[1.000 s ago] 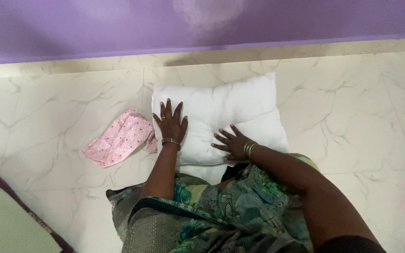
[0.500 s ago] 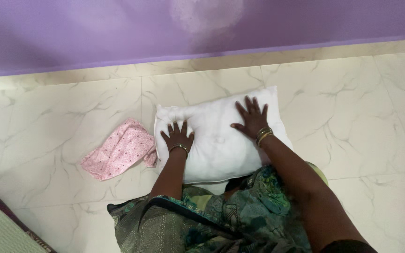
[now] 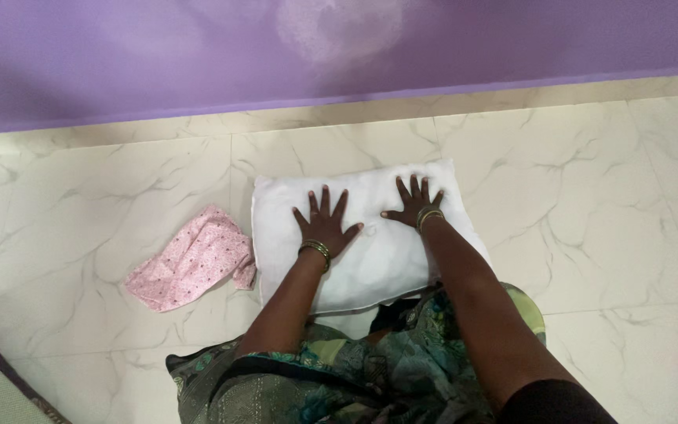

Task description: The person sits on the floor and places pillowcases on pillows. They first cover a white pillow with a pink patterned pillowcase, then remove a green pillowcase from a second pillow and replace it with a maroon one. Finally, they put a pink dotted pillowcase on a third white pillow.

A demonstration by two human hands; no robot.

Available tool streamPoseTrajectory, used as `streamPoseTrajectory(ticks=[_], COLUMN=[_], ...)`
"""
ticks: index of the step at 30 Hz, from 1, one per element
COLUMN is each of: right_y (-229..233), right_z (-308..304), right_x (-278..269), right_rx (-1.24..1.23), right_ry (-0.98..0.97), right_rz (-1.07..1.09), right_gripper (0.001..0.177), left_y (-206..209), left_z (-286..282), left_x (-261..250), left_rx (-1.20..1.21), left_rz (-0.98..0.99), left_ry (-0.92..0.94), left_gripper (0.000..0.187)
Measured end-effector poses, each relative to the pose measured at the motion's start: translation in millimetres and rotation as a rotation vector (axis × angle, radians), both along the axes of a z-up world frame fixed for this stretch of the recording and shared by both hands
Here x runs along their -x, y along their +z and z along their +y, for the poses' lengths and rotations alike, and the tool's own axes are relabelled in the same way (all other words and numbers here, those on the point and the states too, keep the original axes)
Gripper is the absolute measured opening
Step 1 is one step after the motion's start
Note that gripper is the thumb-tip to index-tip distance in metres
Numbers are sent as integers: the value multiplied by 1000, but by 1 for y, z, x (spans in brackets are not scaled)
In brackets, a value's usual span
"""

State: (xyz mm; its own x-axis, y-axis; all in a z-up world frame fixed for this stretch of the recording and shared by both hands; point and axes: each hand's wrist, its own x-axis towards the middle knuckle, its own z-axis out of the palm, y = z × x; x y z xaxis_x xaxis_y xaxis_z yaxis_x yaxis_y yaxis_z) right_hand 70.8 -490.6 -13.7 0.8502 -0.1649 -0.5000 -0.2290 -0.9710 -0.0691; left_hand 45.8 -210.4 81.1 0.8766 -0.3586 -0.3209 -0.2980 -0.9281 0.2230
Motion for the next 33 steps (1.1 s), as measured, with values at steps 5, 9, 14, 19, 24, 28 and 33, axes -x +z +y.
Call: streamPoseTrajectory(ticks=[5,9,14,19,24,28,33], right_y=[-3,17,84,62,1,20,35], right_z=[-4,7,6,-4,-14,2,12], right_x=[16,26,50,117,88,71,59], right_rx=[1,-32,43,55,53,22,104], right_ry=[37,32,122,225,218,-86,-132], right_rz=[-159,-224,5,258,352,402,266], right_gripper=[123,121,116,128,133,131,131], left_y=[-23,-38,-39,-45,-35,-7,16], left_z=[-20,-17,-21,-22,-22,-5,31], left_x=[37,38,21,10,3,9,76], left_rx=[-122,-162,-197,-192,-120,-88,-225], left_rz=[49,26,42,-2,6,-16,116], left_ry=[-81,-41,-10,10,-21,-102,-16], left_gripper=[110,112,113,112,114,112,115])
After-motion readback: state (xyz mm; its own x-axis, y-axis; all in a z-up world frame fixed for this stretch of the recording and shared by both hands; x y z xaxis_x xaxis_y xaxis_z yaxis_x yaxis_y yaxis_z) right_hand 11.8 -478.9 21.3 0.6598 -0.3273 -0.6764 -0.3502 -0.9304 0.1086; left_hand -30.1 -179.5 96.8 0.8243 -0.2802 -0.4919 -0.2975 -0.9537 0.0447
